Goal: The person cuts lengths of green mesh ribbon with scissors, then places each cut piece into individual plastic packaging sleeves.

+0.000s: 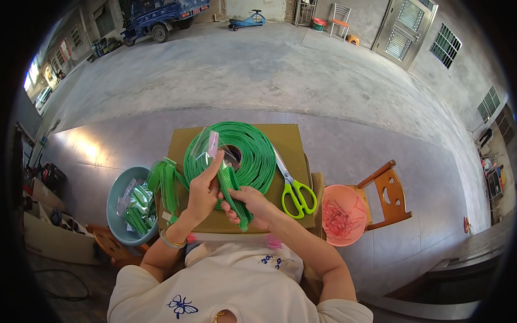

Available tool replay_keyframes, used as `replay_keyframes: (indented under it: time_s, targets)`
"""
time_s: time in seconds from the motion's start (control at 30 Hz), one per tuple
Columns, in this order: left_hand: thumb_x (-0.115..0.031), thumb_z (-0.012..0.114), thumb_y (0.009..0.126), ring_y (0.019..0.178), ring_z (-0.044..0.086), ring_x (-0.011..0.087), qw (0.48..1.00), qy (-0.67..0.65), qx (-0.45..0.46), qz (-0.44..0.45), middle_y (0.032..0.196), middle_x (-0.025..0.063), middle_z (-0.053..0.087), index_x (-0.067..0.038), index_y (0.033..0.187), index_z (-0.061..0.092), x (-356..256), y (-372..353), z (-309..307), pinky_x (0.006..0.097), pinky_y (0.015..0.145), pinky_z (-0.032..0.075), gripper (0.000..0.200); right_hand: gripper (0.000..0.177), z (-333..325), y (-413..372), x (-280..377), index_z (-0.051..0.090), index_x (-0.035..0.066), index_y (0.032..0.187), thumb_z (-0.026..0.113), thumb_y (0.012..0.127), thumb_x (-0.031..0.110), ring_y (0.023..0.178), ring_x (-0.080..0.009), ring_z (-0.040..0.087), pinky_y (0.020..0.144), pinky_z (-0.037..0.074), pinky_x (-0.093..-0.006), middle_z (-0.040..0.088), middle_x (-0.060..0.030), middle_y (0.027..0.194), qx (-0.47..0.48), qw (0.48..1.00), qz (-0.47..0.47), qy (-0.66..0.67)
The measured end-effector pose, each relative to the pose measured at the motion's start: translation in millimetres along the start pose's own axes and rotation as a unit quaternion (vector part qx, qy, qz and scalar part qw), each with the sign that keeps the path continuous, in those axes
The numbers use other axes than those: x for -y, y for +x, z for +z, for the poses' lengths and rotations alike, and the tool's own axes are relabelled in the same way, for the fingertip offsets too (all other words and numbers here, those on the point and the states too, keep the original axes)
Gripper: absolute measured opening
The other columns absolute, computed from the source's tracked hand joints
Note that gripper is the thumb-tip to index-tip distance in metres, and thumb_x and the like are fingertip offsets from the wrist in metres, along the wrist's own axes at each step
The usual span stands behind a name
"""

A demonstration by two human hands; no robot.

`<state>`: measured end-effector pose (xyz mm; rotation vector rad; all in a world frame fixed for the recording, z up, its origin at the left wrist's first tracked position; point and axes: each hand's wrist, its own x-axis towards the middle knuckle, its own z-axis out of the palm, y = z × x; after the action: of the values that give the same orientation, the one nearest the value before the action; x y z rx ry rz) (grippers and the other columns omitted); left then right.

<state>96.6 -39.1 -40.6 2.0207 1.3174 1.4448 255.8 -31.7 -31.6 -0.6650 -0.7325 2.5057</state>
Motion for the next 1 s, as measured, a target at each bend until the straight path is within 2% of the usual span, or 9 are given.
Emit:
replay_keyframes:
  time_s: [0.1,0.23,0.33,0.43,0.53,0.67,0.87,0.93,1.0]
  targets:
    - [0.016,0.045,0.073,0.066,0.061,0.0123,0.99,-0.08,0.119,-0.013,0.126,0.0201,0.05,-0.013,0.121,0.056,-3.3,3.0,-13.8,0.0266,0.059,0.048,0.057,0.022,-9.9,-3.9,4.7,0.051,0.002,0.096,0.038,0.096,0.02,0.05,-0.0109,0.046,0.043,0.038,-0.0241,0.053,-0.0045,0.07,0.068,0.997,0.046,0.012]
    - [0.014,0.046,0.074,0.061,0.061,0.0109,0.969,-0.13,0.195,-0.07,0.09,0.0112,0.067,-0.012,0.11,0.064,2.3,8.2,-24.6,0.0227,0.06,0.048,0.048,0.024,-1.1,-5.2,9.0,0.053,0.003,0.093,0.041,0.095,0.023,0.049,-0.0099,0.047,0.043,0.038,-0.0237,0.055,-0.0038,0.069,-0.05,0.991,-0.025,-0.125]
    - [0.011,0.048,0.077,0.063,0.06,0.0089,0.969,-0.159,0.158,-0.103,0.071,0.0081,0.066,-0.009,0.106,0.066,-0.3,10.8,-25.7,0.021,0.061,0.047,0.04,0.024,2.8,-3.5,8.0,0.054,0.004,0.091,0.043,0.094,0.025,0.05,-0.0096,0.049,0.043,0.039,-0.0232,0.057,-0.0037,0.07,-0.099,0.974,-0.056,-0.194]
    - [0.008,0.05,0.08,0.066,0.061,0.0079,0.95,-0.153,0.209,-0.174,0.072,0.0077,0.067,-0.006,0.102,0.067,-5.0,9.8,-25.2,0.0212,0.063,0.048,0.031,0.023,-2.7,-0.8,4.8,0.055,0.004,0.091,0.044,0.094,0.025,0.053,-0.0098,0.051,0.045,0.04,-0.0231,0.059,-0.0042,0.071,-0.078,0.975,-0.055,-0.201]
    - [0.007,0.05,0.081,0.068,0.062,0.0083,0.967,-0.175,0.138,-0.122,0.073,0.0076,0.067,-0.004,0.101,0.067,5.8,3.9,-19.9,0.0214,0.062,0.049,0.028,0.021,-10.7,0.9,8.2,0.055,0.004,0.093,0.046,0.093,0.023,0.057,-0.0102,0.054,0.046,0.042,-0.0236,0.06,-0.0049,0.074,-0.085,0.977,-0.074,-0.183]
    - [0.009,0.049,0.081,0.069,0.062,0.0086,0.956,-0.206,0.097,-0.183,0.075,0.0072,0.067,0.0,0.097,0.067,5.0,6.0,-17.0,0.0205,0.063,0.049,0.026,0.019,1.0,-2.6,11.9,0.055,0.003,0.096,0.05,0.092,0.021,0.061,-0.0115,0.056,0.047,0.043,-0.0243,0.062,-0.0062,0.077,-0.118,0.984,-0.057,-0.124]
    - [0.01,0.048,0.081,0.069,0.059,0.007,0.96,-0.166,0.135,-0.181,0.077,0.0056,0.065,0.003,0.095,0.067,7.1,1.2,-14.7,0.0189,0.064,0.048,0.025,0.024,-21.6,-1.5,7.1,0.055,0.001,0.1,0.052,0.091,0.022,0.063,-0.0148,0.058,0.052,0.049,-0.0262,0.062,-0.0089,0.081,-0.006,0.998,0.04,-0.055]
    - [0.01,0.048,0.08,0.069,0.059,0.0063,0.946,-0.178,0.193,-0.191,0.076,0.0055,0.065,0.003,0.096,0.067,3.8,0.1,-16.3,0.0189,0.063,0.047,0.026,0.024,-30.6,4.8,6.6,0.055,0.001,0.101,0.051,0.092,0.022,0.067,-0.0163,0.06,0.056,0.052,-0.0278,0.063,-0.0102,0.084,0.029,0.999,0.037,-0.022]
    - [0.011,0.048,0.08,0.068,0.058,0.0058,0.951,-0.169,0.17,-0.194,0.075,0.0055,0.065,0.001,0.096,0.067,2.7,1.1,-14.7,0.0186,0.063,0.047,0.027,0.024,-30.4,4.0,6.4,0.054,0.0,0.102,0.05,0.092,0.022,0.069,-0.0174,0.062,0.058,0.054,-0.0287,0.063,-0.0114,0.085,0.025,0.999,0.031,0.0]
